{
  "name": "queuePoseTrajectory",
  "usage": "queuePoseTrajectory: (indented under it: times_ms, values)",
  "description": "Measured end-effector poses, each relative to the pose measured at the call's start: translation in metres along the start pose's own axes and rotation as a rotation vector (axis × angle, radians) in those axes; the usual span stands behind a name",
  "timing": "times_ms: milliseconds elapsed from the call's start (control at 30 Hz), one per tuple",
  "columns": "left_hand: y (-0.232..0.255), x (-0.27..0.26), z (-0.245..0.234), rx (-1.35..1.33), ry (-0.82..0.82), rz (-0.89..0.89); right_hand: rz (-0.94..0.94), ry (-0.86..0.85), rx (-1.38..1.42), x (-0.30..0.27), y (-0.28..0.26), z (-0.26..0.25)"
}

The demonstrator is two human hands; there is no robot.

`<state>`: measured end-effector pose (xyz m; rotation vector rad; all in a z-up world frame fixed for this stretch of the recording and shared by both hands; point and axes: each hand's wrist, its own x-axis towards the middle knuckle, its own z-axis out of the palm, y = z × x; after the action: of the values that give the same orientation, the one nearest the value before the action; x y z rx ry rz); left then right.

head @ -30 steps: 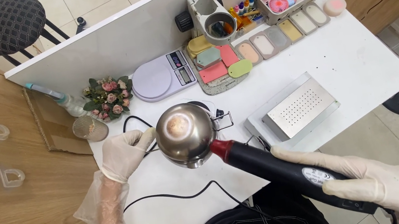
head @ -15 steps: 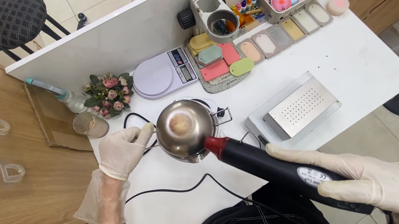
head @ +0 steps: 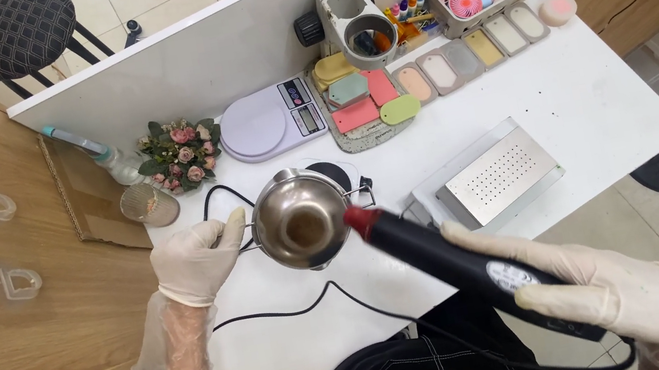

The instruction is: Cleaning a stainless steel candle melting pitcher and a silicone mold using a heat gun and paper towels.

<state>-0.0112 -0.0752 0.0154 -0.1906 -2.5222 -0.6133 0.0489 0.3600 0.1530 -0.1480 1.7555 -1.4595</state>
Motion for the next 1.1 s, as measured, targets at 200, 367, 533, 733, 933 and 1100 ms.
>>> queuePoseTrajectory:
  times_ms: [200, 367, 533, 733, 933, 1100]
  values:
    - [-0.004, -0.005, -0.001, 0.016, 0.052, 0.025, 0.063, -0.085, 0.014, 0.000, -0.006, 0.003]
    - [-0.006, -0.007, -0.002, -0.078, 0.027, -0.024, 0.065, -0.155, 0.059, 0.001, -0.002, 0.001]
    - [-0.011, -0.012, -0.001, -0.191, -0.088, -0.184, 0.078, -0.089, -0.113, -0.013, -0.002, -0.002]
    - [-0.011, -0.014, -0.004, -0.226, -0.069, -0.272, 0.053, -0.096, -0.277, -0.013, 0.002, 0.004]
    - [-0.009, -0.014, -0.013, -0.103, -0.023, -0.131, 0.086, 0.033, -0.262, -0.007, -0.004, 0.013]
    - [-0.006, -0.013, -0.015, 0.000, -0.022, -0.065, 0.009, 0.026, -0.456, 0.003, -0.011, 0.025]
